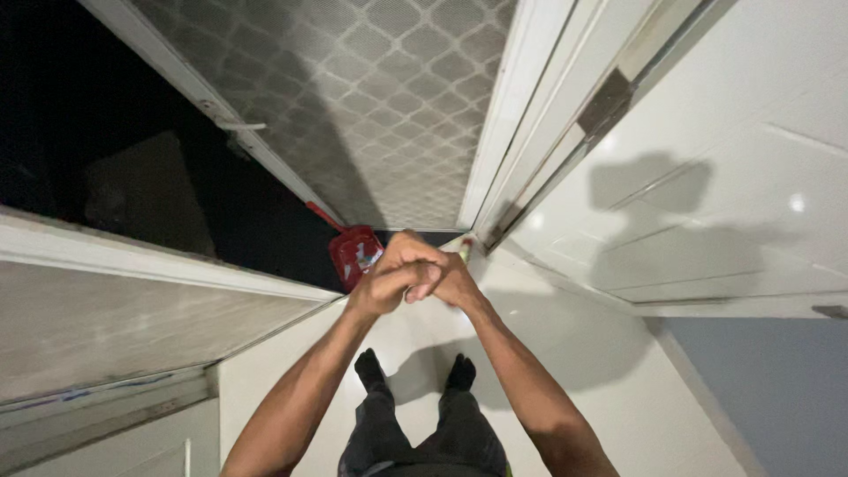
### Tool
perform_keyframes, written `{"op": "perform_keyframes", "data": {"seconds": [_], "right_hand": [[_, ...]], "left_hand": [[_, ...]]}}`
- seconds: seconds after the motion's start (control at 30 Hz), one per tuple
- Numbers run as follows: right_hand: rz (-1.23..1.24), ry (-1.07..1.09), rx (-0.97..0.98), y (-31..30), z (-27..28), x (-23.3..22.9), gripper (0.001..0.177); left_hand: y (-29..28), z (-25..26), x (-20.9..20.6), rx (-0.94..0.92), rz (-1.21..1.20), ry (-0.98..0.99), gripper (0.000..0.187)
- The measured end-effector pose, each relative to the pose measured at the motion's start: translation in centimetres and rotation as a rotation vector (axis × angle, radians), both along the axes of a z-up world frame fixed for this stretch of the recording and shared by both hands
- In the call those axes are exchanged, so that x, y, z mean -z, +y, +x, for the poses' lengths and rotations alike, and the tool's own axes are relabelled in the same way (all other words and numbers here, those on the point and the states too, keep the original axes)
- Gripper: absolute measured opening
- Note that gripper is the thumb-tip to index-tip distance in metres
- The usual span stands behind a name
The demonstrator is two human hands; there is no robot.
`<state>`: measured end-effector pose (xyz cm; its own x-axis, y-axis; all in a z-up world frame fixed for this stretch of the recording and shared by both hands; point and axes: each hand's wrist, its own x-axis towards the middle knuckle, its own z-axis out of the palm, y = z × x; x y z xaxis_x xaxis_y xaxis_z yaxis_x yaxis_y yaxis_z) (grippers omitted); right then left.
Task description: The person sweeps small pieces of debris on a tiled floor using a broom and a dustpan. They gather the debris into a pile and sweep it into the dustpan.
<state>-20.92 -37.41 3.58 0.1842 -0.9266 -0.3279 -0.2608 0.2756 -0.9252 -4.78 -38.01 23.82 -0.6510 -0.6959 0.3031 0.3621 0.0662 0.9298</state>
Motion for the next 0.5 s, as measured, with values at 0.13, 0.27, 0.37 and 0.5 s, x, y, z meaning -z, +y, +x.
{"op": "perform_keyframes", "data": {"seconds": [0.13,0.27,0.37,0.5], "right_hand": [[-0.463,0.296,0.095,-0.9,-1.2,3.9,0.018],[-0.501,0.217,0.174,-1.4,0.0,10.8,0.014],[-0.25,0.099,0.046,-3.0,1.5,14.3,0.02],[-0.105,0.225,-0.166,-4.4,4.6,17.6,0.015]], "left_hand": [[2.5,-1.4,4.2,-0.272,0.147,0.071,0.034],[2.1,-0.7,7.1,-0.342,0.215,0.115,0.041],[0.9,1.3,8.5,-0.413,0.25,0.005,0.038],[1.3,4.2,10.6,-0.437,0.261,-0.03,0.03]]}}
